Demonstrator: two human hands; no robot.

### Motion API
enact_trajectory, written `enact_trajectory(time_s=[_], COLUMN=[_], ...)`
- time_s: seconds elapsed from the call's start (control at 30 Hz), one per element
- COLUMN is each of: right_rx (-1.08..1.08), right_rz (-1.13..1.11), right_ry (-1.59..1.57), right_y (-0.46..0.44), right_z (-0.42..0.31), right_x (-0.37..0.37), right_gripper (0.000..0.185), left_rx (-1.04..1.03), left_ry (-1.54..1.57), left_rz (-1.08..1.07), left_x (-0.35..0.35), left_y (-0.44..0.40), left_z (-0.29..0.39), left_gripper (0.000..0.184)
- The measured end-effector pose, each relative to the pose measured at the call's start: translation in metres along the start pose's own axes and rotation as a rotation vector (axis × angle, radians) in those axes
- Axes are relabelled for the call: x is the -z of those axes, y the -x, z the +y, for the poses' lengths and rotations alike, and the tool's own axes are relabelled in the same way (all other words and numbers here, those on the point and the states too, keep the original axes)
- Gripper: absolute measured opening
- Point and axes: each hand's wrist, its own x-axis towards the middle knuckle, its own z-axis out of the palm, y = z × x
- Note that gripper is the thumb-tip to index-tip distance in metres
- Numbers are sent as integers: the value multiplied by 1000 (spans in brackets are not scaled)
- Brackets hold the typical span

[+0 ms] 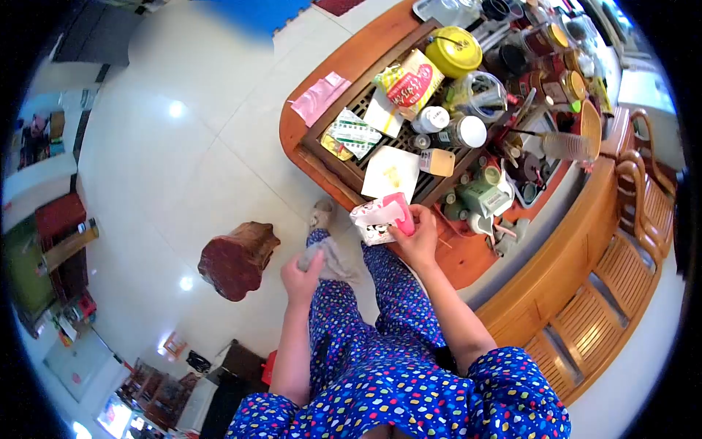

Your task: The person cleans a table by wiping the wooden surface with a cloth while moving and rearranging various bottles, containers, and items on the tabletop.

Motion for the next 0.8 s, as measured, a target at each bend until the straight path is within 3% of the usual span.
enact_trajectory(time_s=[0.03,0.1,0.17,0.23,0.33,0.43,0.53,0.6,0.67,0.8], right_rx=[-9,-51,-146,-244,-347,-437,-401,-470,-482,-526], right_rz=[44,104,168,260,345,437,618,672,709,757], right_ry=[-35,-194,-350,-458,-640,-683,-763,-754,-789,-798], right_y=[4,14,33,50,73,87,91,95,99,102], right_z=[5,21,34,40,70,78,77,82,93,117], right_x=[1,5,9,16,13,11,6,6,-4,-9], right_gripper=[54,51,53,55,62,64,63,63,64,66], left_rx=[-252,-187,-580,-792,-785,-775,-800,-858,-852,-850], left_ry=[-294,-449,-504,-703,-944,-950,-1155,-1143,-1164,-968], left_rz=[-29,-201,-215,-300,-360,-461,-460,-391,-468,-675], left_x=[-1,-6,-27,-50,-84,-110,-122,-125,-119,-107], left_y=[-14,-26,-48,-66,-82,-100,-96,-91,-85,-58], left_z=[13,97,115,135,171,170,162,152,159,169], left_gripper=[38,52,57,58,54,50,48,43,42,61])
